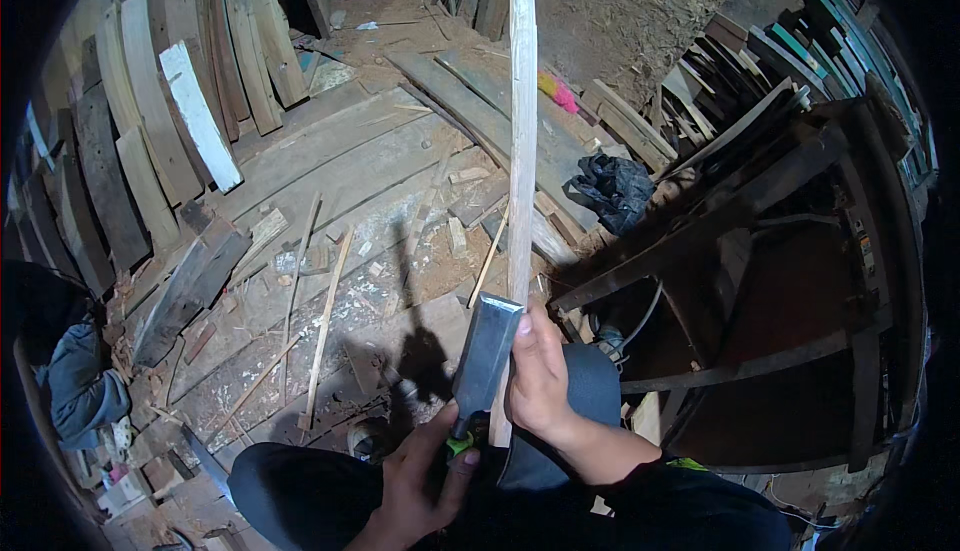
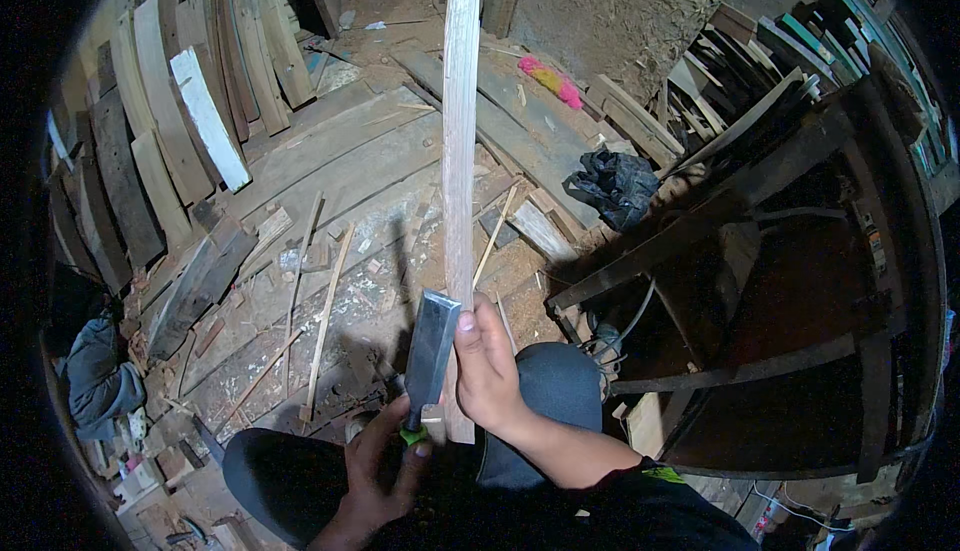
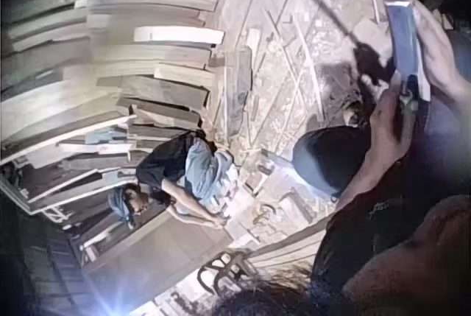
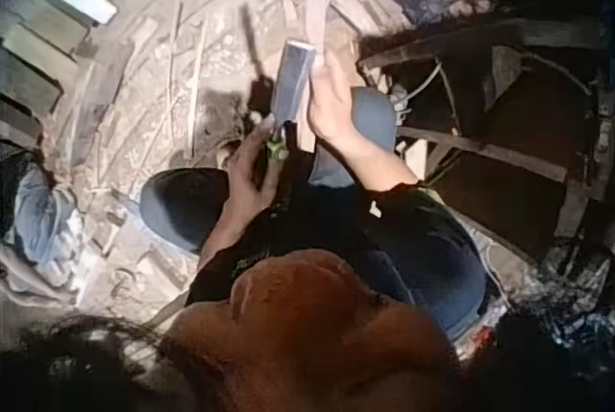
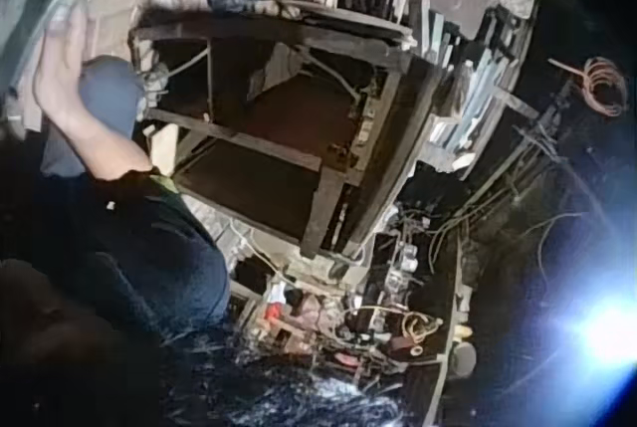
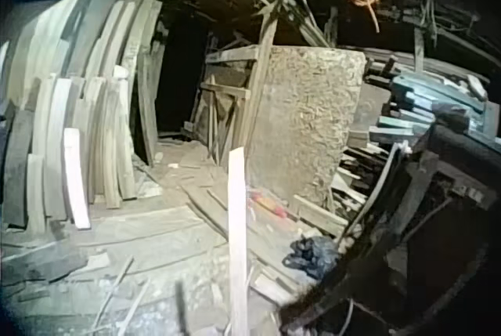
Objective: Using a chisel to shape and carve a thin piece of wood while sitting on a workshop floor.
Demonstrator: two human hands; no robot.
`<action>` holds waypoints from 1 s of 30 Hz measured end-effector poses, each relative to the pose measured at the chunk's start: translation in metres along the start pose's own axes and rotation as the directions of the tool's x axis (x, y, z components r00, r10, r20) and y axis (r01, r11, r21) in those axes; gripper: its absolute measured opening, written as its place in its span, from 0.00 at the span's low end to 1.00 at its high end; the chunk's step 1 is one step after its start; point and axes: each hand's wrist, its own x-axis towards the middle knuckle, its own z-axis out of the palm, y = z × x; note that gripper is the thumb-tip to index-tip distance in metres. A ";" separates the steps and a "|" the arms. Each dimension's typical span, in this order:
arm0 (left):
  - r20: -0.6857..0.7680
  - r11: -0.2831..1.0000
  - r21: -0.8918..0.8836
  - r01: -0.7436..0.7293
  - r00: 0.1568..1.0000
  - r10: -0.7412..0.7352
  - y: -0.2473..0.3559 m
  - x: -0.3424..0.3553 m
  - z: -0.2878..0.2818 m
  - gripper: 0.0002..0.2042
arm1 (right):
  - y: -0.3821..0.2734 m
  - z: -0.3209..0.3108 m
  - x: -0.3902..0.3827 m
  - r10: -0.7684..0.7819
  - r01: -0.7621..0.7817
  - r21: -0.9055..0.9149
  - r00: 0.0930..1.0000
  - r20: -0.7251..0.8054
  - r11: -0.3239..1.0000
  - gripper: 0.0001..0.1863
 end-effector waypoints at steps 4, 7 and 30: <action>-0.046 0.997 -0.039 0.072 0.996 -0.074 0.004 0.003 0.000 0.25 | 0.007 -0.003 -0.001 -0.101 0.099 -0.111 0.995 -0.016 0.989 0.21; 0.014 0.999 0.032 0.037 0.999 -0.037 0.006 0.003 0.001 0.25 | 0.009 -0.003 -0.002 -0.064 0.066 -0.109 0.998 0.022 0.992 0.23; 0.016 0.998 0.054 0.043 0.999 -0.044 0.013 0.009 0.008 0.25 | 0.005 0.002 -0.004 0.023 -0.022 -0.075 1.000 0.010 0.997 0.23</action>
